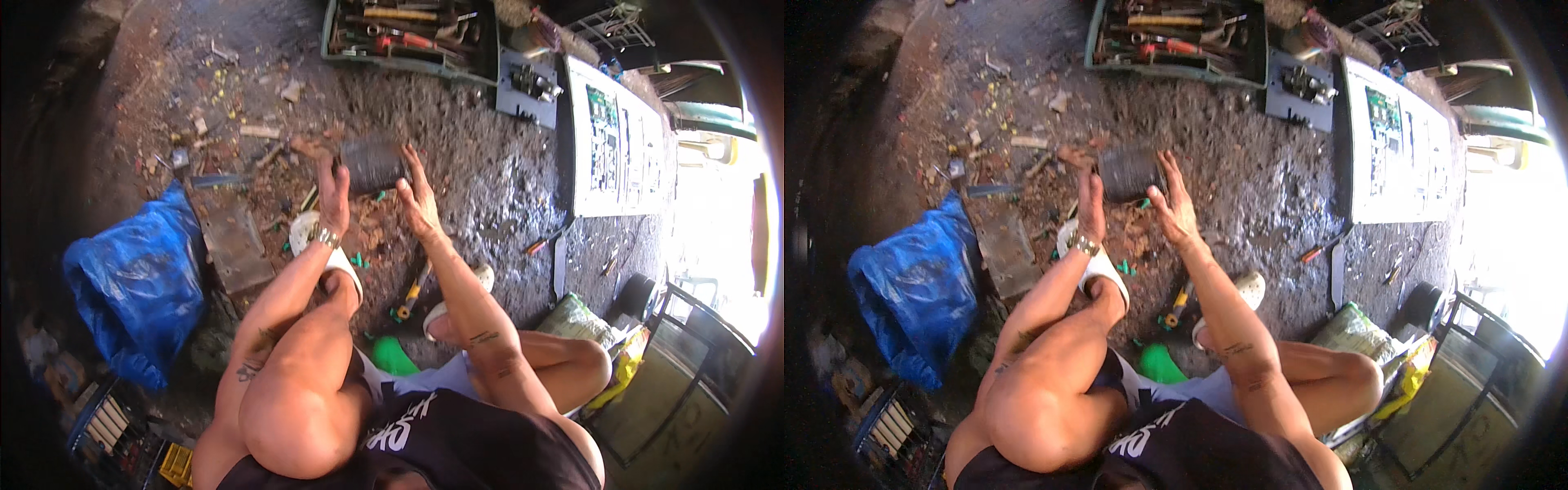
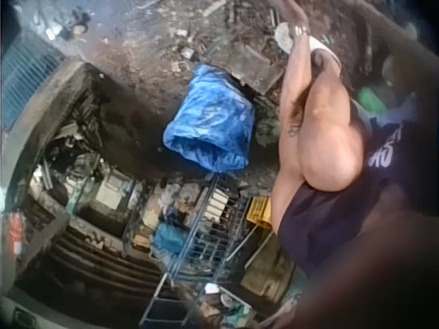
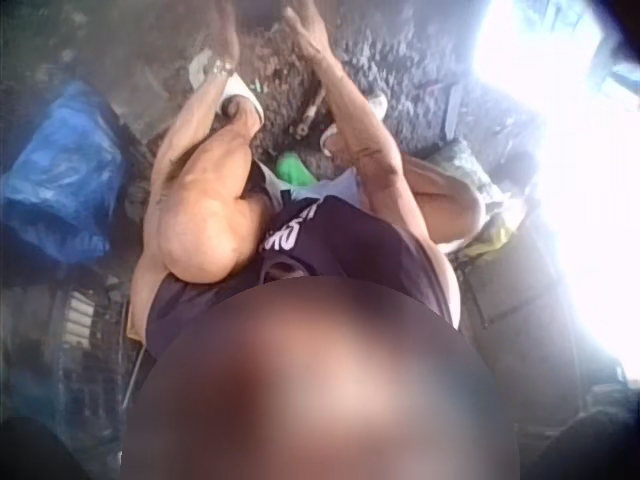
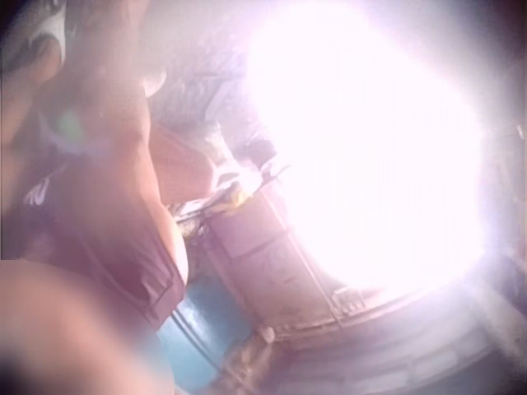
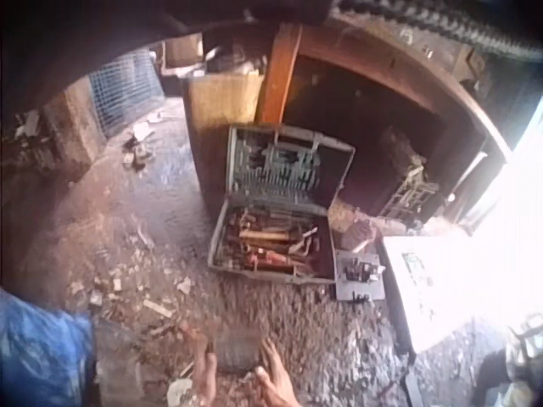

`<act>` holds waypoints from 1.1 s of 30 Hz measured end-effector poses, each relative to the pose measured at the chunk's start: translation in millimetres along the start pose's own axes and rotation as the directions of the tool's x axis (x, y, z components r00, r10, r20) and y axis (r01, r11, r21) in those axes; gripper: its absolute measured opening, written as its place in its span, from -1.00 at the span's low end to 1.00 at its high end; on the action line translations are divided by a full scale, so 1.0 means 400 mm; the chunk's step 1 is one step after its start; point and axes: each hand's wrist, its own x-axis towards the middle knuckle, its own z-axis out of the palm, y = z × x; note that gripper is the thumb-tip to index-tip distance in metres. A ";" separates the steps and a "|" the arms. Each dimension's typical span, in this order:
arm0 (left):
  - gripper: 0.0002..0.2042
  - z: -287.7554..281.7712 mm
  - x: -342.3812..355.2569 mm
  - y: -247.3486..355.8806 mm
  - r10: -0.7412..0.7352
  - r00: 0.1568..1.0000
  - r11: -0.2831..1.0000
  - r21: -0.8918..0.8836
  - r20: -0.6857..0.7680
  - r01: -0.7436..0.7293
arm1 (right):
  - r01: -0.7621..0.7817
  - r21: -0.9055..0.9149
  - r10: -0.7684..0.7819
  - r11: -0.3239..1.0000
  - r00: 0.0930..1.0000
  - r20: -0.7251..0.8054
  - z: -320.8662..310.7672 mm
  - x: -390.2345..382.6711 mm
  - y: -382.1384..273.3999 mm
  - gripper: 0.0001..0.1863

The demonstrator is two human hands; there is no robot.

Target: The person sits on the floor and uses a hammer to strike a small metal component placed in a metal frame. The person then picks up a cloth and wipes the component before striking it again with the hammer.

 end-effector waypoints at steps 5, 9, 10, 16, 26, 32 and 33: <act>-0.18 0.017 0.064 0.043 0.277 0.961 0.880 0.397 0.013 -0.259 | -0.217 -0.145 0.234 0.965 0.966 0.114 -0.093 0.071 0.076 -0.02; -0.42 0.030 0.197 0.132 0.184 0.981 0.774 0.606 0.061 -0.183 | -0.230 -0.256 0.145 0.939 0.939 -0.311 -0.132 -0.037 0.119 -0.24; -0.43 0.045 0.221 0.148 0.036 0.993 0.762 0.640 0.112 -0.100 | -0.344 -0.414 0.203 0.843 0.916 -0.347 -0.143 -0.083 0.129 -0.28; -0.22 0.136 0.246 0.157 -0.087 0.995 0.591 0.806 0.050 0.011 | -0.705 -0.619 0.759 0.346 0.598 -0.256 -0.037 -0.403 0.237 0.00; -0.30 0.124 0.245 0.129 -0.014 1.000 0.693 0.721 0.019 -0.004 | -0.646 -0.323 0.661 0.691 0.746 -0.078 -0.212 -0.204 -0.207 -0.67; -0.43 0.123 0.243 0.122 -0.025 1.000 0.701 0.713 0.018 0.005 | 0.370 0.039 -0.359 0.928 0.918 -0.166 -0.219 0.103 -0.456 -0.75; -0.43 0.124 0.245 0.123 -0.017 1.000 0.698 0.716 0.022 -0.004 | 0.267 -0.290 -0.283 0.919 0.959 -0.016 -0.209 0.120 -0.438 -0.74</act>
